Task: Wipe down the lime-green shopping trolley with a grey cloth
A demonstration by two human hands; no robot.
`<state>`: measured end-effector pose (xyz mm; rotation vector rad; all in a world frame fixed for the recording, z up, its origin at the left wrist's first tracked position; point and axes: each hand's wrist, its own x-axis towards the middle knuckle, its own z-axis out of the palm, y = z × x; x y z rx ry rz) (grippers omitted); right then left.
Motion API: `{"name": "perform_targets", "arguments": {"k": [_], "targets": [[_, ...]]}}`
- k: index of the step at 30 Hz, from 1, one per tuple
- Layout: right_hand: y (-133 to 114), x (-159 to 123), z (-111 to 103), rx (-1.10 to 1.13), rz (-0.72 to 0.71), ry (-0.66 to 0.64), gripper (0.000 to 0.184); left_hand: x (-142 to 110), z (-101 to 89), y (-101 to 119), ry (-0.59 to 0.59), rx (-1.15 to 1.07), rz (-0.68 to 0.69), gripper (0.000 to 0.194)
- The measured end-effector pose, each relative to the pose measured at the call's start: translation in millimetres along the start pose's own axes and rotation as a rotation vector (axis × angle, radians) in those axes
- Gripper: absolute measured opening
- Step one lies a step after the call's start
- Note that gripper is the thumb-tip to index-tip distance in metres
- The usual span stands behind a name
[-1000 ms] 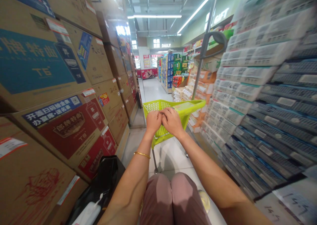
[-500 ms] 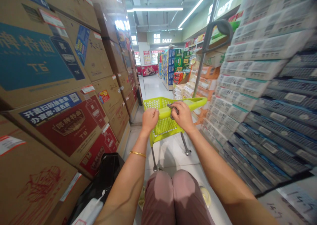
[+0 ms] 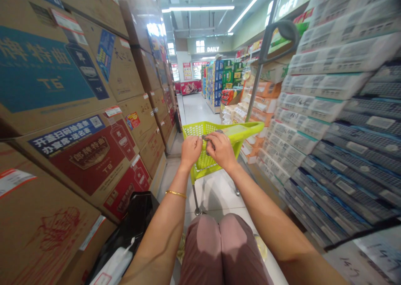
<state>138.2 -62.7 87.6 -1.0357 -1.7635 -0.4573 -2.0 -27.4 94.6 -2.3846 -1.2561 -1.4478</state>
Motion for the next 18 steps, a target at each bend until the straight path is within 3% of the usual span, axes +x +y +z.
{"name": "perform_targets", "arguments": {"k": [5, 8, 14, 18], "targets": [[27, -3, -14, 0.003, 0.068, 0.097, 0.021, 1, 3.6, 2, 0.012, 0.032, -0.014, 0.035], [16, -3, -10, 0.010, 0.119, 0.120, 0.022, 1, 5.2, 5, 0.020, 0.045, -0.025, 0.035], [-24, 1, 7, 0.037, 0.055, 0.036, 0.024, 1, 0.2, 5, -0.011, 0.037, -0.032, 0.030], [-14, 5, 0, -0.004, -0.003, -0.039, 0.022, 2, -7.8, 1, -0.054, 0.032, -0.043, 0.032]]}}
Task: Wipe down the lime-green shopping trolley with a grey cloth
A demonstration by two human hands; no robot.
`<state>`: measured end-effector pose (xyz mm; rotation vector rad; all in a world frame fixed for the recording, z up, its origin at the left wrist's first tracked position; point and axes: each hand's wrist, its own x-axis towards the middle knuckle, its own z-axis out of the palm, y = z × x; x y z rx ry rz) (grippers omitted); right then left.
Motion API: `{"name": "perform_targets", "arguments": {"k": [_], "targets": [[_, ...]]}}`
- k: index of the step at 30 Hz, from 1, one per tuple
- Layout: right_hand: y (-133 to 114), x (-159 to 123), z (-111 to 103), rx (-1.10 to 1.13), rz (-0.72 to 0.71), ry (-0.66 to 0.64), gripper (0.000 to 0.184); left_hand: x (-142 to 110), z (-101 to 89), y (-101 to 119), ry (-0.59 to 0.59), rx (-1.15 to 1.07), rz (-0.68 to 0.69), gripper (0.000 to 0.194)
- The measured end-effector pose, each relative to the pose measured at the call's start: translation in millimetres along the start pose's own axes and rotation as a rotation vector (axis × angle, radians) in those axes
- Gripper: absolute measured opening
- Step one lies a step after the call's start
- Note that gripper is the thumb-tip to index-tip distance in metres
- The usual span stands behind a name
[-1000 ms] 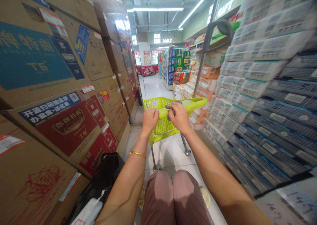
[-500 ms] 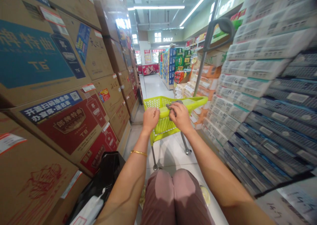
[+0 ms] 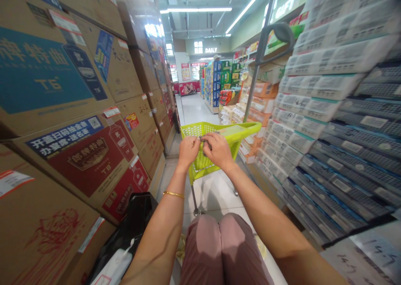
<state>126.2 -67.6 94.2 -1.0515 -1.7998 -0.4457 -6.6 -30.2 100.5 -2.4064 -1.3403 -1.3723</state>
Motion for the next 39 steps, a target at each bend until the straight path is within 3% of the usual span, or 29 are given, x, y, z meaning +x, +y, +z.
{"name": "perform_targets", "arguments": {"k": [5, 9, 20, 28, 33, 37, 39], "targets": [[33, 5, -17, -0.035, 0.049, 0.017, 0.021, 1, -7.2, -5, -0.024, -0.009, -0.035, 0.032], [41, 6, -22, 0.025, 0.095, 0.058, 0.021, 1, -10.5, -10, -0.047, -0.036, -0.043, 0.032], [4, 6, -5, -0.069, 0.164, 0.067, 0.020, -4, -29.5, -34, -0.058, -0.141, -0.082, 0.032], [-11, 6, -2, -0.146, 0.202, 0.068, 0.020, 1, -30.9, -37, -0.067, -0.076, -0.091, 0.035], [-16, 6, 1, -0.161, 0.183, 0.075, 0.021, 3, -38.4, -27, -0.080, 0.208, -0.047, 0.036], [-17, 5, 1, -0.140, 0.170, 0.073, 0.021, 7, -42.4, -2, -0.030, 0.431, 0.109, 0.033], [-17, 4, 1, -0.141, 0.154, 0.084, 0.020, 10, -37.6, 13, -0.072, 0.449, 0.079, 0.035]]}}
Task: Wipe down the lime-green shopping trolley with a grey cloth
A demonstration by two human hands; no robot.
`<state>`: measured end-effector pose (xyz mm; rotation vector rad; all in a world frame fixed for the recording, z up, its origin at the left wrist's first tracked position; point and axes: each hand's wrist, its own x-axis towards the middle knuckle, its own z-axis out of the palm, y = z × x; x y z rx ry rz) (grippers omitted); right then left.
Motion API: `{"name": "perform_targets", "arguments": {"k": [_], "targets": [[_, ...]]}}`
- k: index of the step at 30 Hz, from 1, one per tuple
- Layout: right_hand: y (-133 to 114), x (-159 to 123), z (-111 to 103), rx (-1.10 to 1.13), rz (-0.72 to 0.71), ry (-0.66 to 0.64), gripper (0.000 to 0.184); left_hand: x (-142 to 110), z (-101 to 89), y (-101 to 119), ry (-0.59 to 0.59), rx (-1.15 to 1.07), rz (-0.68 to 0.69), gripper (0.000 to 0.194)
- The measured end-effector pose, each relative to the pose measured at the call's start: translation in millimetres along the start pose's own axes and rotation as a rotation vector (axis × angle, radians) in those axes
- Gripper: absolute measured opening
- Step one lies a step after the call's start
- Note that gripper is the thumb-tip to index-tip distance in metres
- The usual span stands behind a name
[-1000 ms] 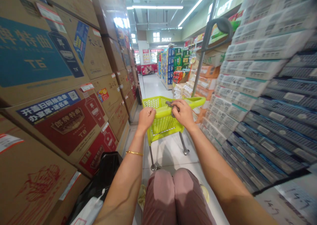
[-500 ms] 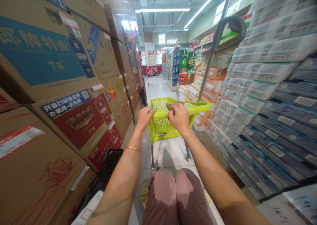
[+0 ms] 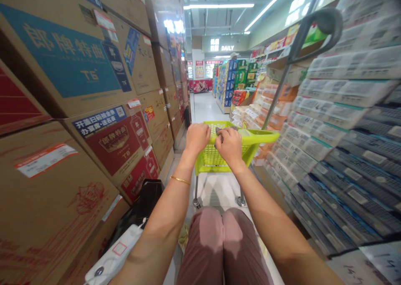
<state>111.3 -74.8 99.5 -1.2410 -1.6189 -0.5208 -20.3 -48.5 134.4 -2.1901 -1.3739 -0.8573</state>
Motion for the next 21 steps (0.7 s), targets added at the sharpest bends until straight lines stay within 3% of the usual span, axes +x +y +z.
{"name": "perform_targets", "arguments": {"k": [4, 10, 14, 21], "targets": [[6, -1, -2, 0.024, -0.027, 0.004, 0.019, 0, 8.7, 24, -0.130, -0.003, -0.138, 0.044], [13, 9, -5, 0.166, 0.005, 0.009, 0.021, -8, 16.9, 31, -0.074, -0.018, -0.126, 0.048], [10, 10, -1, 0.107, -0.067, -0.094, 0.021, -7, 17.2, 27, -0.078, -0.005, -0.107, 0.041], [21, 3, -6, 0.083, -0.101, -0.110, 0.021, -8, 21.9, 28, -0.033, -0.037, -0.082, 0.047]]}}
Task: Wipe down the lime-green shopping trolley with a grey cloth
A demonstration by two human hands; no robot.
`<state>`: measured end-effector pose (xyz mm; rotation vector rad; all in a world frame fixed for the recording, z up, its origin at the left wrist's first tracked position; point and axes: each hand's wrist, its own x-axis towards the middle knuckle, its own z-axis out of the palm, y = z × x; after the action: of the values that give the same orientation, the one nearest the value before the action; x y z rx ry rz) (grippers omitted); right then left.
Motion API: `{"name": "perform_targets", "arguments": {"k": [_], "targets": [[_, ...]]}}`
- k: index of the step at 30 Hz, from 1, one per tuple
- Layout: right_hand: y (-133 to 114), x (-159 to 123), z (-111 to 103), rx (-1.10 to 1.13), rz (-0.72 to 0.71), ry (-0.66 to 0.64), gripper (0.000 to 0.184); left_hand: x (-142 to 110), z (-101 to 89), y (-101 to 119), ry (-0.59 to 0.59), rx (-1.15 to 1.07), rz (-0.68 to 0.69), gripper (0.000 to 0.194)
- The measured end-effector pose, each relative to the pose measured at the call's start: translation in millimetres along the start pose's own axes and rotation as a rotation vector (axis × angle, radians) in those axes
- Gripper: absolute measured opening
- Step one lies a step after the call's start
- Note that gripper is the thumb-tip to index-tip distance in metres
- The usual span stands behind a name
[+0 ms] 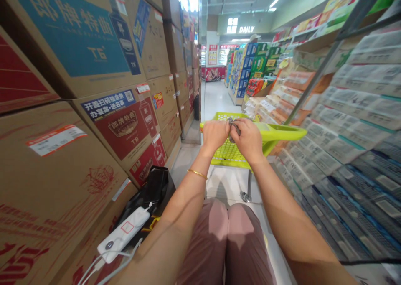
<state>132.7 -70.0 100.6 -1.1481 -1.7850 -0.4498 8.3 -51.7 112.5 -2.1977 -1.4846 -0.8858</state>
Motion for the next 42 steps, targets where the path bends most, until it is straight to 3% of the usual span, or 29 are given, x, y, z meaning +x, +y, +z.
{"name": "perform_targets", "arguments": {"k": [4, 11, 16, 20, 23, 28, 33, 36, 42], "targets": [[13, -6, -11, -0.018, 0.056, 0.025, 0.021, 1, 3.1, 1, 0.012, -0.025, -0.007, 0.049], [35, -13, -25, -0.097, 0.189, 0.183, 0.019, 1, 4.3, 3, 0.028, -0.039, -0.026, 0.048], [10, -6, -12, -0.097, 0.220, 0.162, 0.020, 1, 3.9, 4, 0.052, -0.019, -0.027, 0.050], [-17, -2, 6, -0.092, 0.149, 0.145, 0.021, 1, 4.7, 1, 0.037, -0.006, -0.010, 0.047], [-22, -2, 11, -0.102, 0.114, 0.147, 0.022, 1, 5.1, -3, 0.035, 0.014, 0.016, 0.046], [1, -7, -2, -0.069, 0.098, 0.083, 0.018, 2, 5.4, -6, 0.056, -0.006, 0.027, 0.049], [35, -13, -24, -0.082, 0.205, 0.161, 0.018, 3, 4.8, -2, 0.056, -0.015, 0.000, 0.048], [42, -15, -30, -0.113, 0.264, 0.214, 0.018, 3, 3.9, 1, 0.055, -0.008, -0.020, 0.048], [9, -6, -12, -0.149, 0.196, 0.167, 0.019, 3, 4.4, 2, 0.049, -0.001, -0.045, 0.048]]}}
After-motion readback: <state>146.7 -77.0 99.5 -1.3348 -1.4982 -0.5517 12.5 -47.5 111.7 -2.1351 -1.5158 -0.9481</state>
